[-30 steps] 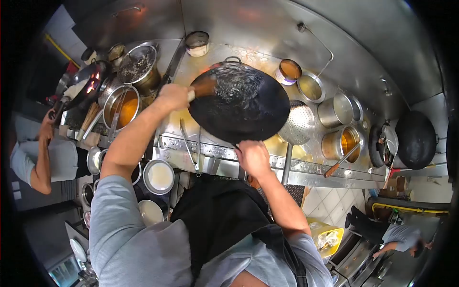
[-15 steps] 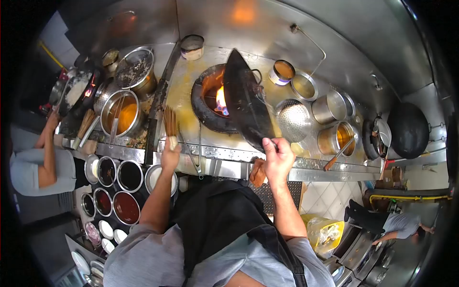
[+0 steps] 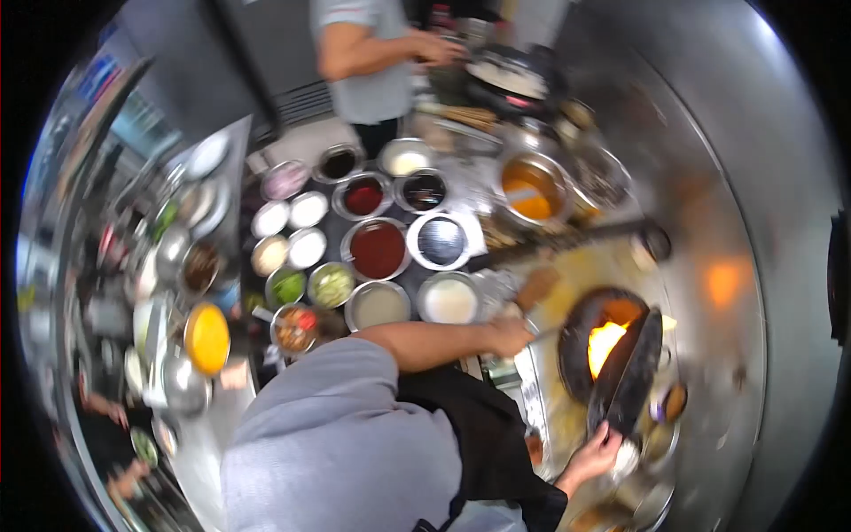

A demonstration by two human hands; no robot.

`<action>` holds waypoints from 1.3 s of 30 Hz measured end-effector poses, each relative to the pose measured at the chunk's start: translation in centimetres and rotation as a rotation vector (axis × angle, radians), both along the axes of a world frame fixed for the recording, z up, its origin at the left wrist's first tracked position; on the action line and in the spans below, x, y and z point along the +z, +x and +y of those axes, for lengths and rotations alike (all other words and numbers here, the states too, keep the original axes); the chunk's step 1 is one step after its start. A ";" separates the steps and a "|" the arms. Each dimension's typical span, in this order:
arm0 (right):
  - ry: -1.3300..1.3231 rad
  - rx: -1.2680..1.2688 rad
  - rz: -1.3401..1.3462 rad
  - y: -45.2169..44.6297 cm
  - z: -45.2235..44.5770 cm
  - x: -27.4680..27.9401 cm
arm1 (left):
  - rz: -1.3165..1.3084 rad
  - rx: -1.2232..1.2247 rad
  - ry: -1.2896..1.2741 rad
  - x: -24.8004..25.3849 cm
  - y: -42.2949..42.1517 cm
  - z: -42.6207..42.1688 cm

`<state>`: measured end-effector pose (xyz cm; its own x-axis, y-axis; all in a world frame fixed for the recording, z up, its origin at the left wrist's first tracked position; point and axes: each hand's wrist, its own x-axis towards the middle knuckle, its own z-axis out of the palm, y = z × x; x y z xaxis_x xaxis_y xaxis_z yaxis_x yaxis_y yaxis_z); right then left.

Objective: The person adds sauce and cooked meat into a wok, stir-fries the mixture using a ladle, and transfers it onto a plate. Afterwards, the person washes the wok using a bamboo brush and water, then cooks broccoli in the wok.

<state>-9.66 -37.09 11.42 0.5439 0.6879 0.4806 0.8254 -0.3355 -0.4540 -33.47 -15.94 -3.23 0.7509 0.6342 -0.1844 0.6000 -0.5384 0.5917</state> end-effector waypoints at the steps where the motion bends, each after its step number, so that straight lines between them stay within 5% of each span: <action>1: -0.079 0.050 -0.072 0.0 0.0 -0.3 | 0.077 0.019 -0.080 0.3 -0.6 -1.1; 2: -0.156 0.087 -0.154 0.0 -0.1 -0.6 | 0.208 -0.071 -0.131 1.3 -1.3 -2.0; 9: -0.436 0.278 -0.191 2.6 1.3 -5.1 | 0.162 0.413 -0.348 -3.1 -13.0 -16.1; 13: -0.382 0.315 -0.235 5.2 2.7 -8.6 | 0.168 0.716 -0.323 -9.7 -18.5 -28.5; 16: -0.442 0.350 -0.275 6.7 3.9 -11.5 | 0.133 0.867 -0.470 -12.5 -21.5 -37.4; 18: -0.243 0.327 -0.360 6.1 3.7 -12.6 | 0.141 1.078 -0.636 -13.9 -22.8 -43.5; 21: -0.170 0.344 -0.430 7.1 4.7 -14.9 | 0.571 0.790 -0.439 -23.2 -23.6 -54.8; 25: -0.177 0.362 -0.375 5.8 3.7 -13.0 | 0.139 1.426 -1.080 -22.5 -22.4 -65.0; 31: 0.056 0.609 -0.769 10.8 5.7 -17.2 | 0.045 1.494 -1.067 -26.7 -25.5 -63.5; 33: -0.066 0.970 -0.998 19.4 10.1 -22.9 | 0.061 1.477 -1.086 -22.8 -27.4 -59.6; 36: -0.397 0.366 -0.221 8.8 5.9 -15.2 | 0.075 1.408 -1.031 -15.1 -30.0 -52.6; 39: -0.378 0.334 -0.110 7.2 5.8 -13.1 | 0.289 1.031 -0.732 -28.0 -32.8 -46.5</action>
<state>-2.44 -31.34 -1.67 0.2254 0.9521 0.2068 0.9515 -0.1695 -0.2566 -66.30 -62.40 -31.25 -0.1453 0.5762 -0.8043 0.6965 0.6369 0.3304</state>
